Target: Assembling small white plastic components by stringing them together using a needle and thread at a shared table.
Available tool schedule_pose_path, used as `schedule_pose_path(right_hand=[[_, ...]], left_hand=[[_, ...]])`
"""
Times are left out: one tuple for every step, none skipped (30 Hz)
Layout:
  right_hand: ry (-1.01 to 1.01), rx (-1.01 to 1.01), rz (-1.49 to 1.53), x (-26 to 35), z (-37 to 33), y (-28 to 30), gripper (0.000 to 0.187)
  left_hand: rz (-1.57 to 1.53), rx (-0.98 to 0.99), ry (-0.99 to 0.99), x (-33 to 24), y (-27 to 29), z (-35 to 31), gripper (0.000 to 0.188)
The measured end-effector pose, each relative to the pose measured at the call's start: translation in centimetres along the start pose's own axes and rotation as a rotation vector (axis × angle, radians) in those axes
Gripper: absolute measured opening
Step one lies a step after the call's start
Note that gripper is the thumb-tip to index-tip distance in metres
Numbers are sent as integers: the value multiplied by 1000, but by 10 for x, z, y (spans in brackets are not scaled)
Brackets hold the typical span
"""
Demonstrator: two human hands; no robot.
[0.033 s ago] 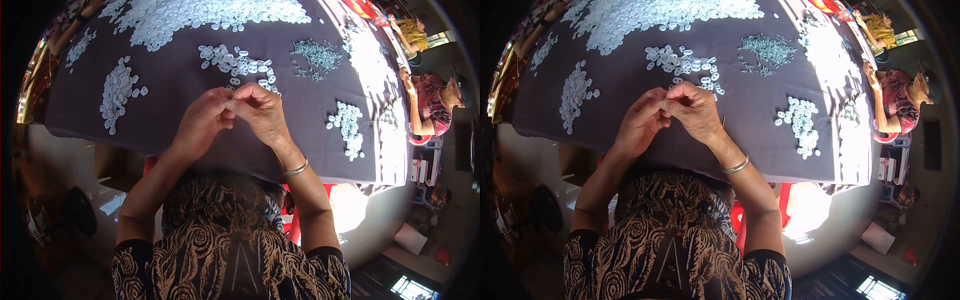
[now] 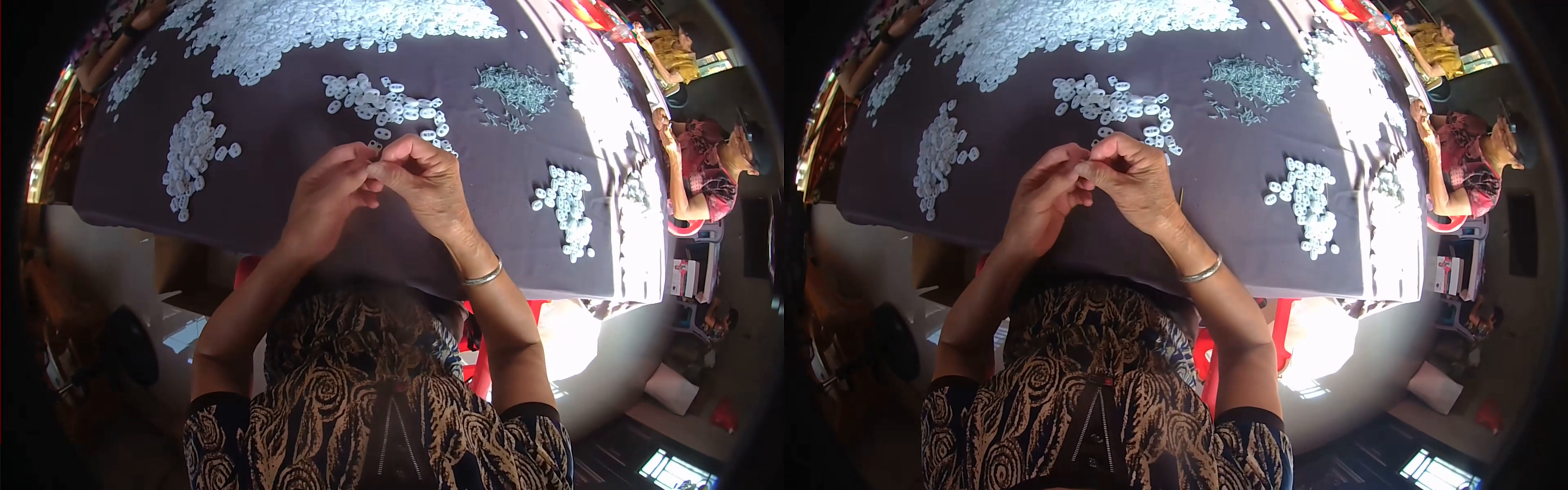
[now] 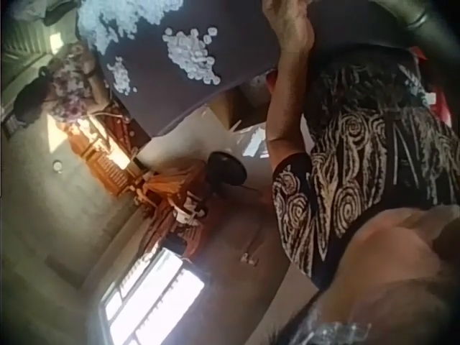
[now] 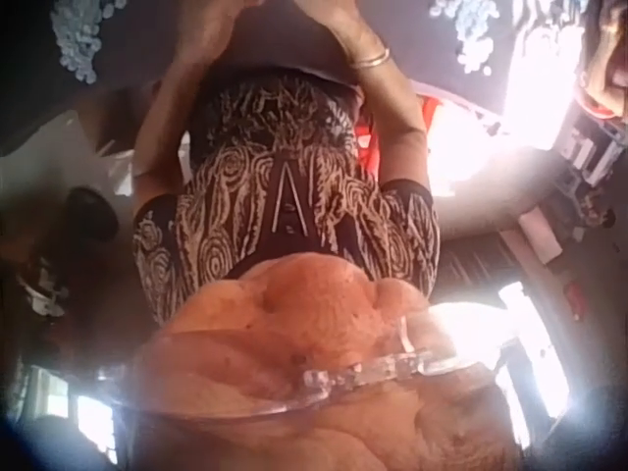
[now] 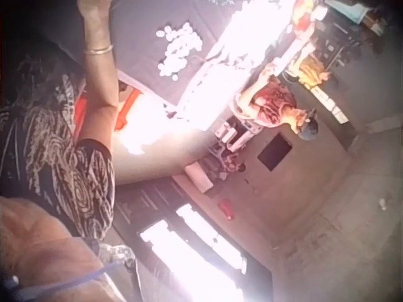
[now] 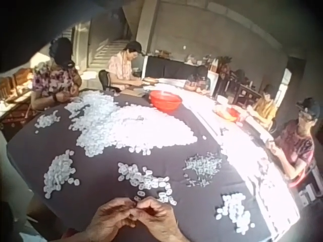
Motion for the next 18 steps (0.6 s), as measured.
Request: schedule_pose_path(right_hand=[[25, -22, -56, 2, 0, 3, 10], [50, -45, -111, 3, 0, 5, 11], [53, -45, -116, 1, 1, 6, 11], [17, -18, -71, -5, 1, 4, 11], [-21, 8, -24, -10, 1, 1, 11], [-19, 5, -28, -9, 2, 0, 11], [-32, 15, 4, -9, 2, -2, 11], [-46, 25, 38, -9, 2, -4, 10], [-51, 20, 5, -10, 2, -3, 10], [-51, 18, 5, -10, 2, -2, 10], [-49, 16, -33, -10, 2, -1, 10], [-48, 16, -71, -10, 3, 0, 11], [-49, 15, -71, -10, 2, 0, 11], [-38, 16, -96, -8, 2, -1, 11], [-30, 16, -120, -7, 1, -2, 11], [-33, 15, -119, -7, 0, -2, 11], [-33, -1, -180, -5, -1, -1, 10], [-35, -15, -240, -4, -1, -1, 9]], left_hand=[[187, -49, -111, -12, 0, -3, 24], [373, -98, -222, -23, 0, -6, 24], [371, -93, -226, -22, 1, -6, 24], [377, -71, -277, -23, 4, -6, 23], [384, -49, -326, -24, 5, -7, 23], [382, -44, -326, -24, 8, -6, 23], [412, -35, -339, -25, 10, -6, 23], [443, -28, -351, -26, 9, -6, 23], [442, -25, -350, -27, 8, -5, 23], [444, -52, -342, -29, 8, -5, 22], [446, -80, -335, -29, 10, -4, 21], [446, -80, -334, -29, 10, -4, 21], [460, -78, -316, -27, 12, -3, 21], [475, -75, -299, -25, 12, -2, 20], [474, -77, -296, -25, 13, -2, 20], [457, -78, -297, -25, 13, -1, 20], [440, -78, -298, -25, 13, 0, 20], [438, -80, -296, -24, 13, 0, 20]])
Point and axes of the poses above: each hand's wrist, its own z-axis towards the middle knuckle, its own y-axis out of the back of the hand, x = y × z, the point moved 9 cm from there along z, towards the middle knuckle, and after that the axes turned 4 degrees about z, right-handed, at the moved point
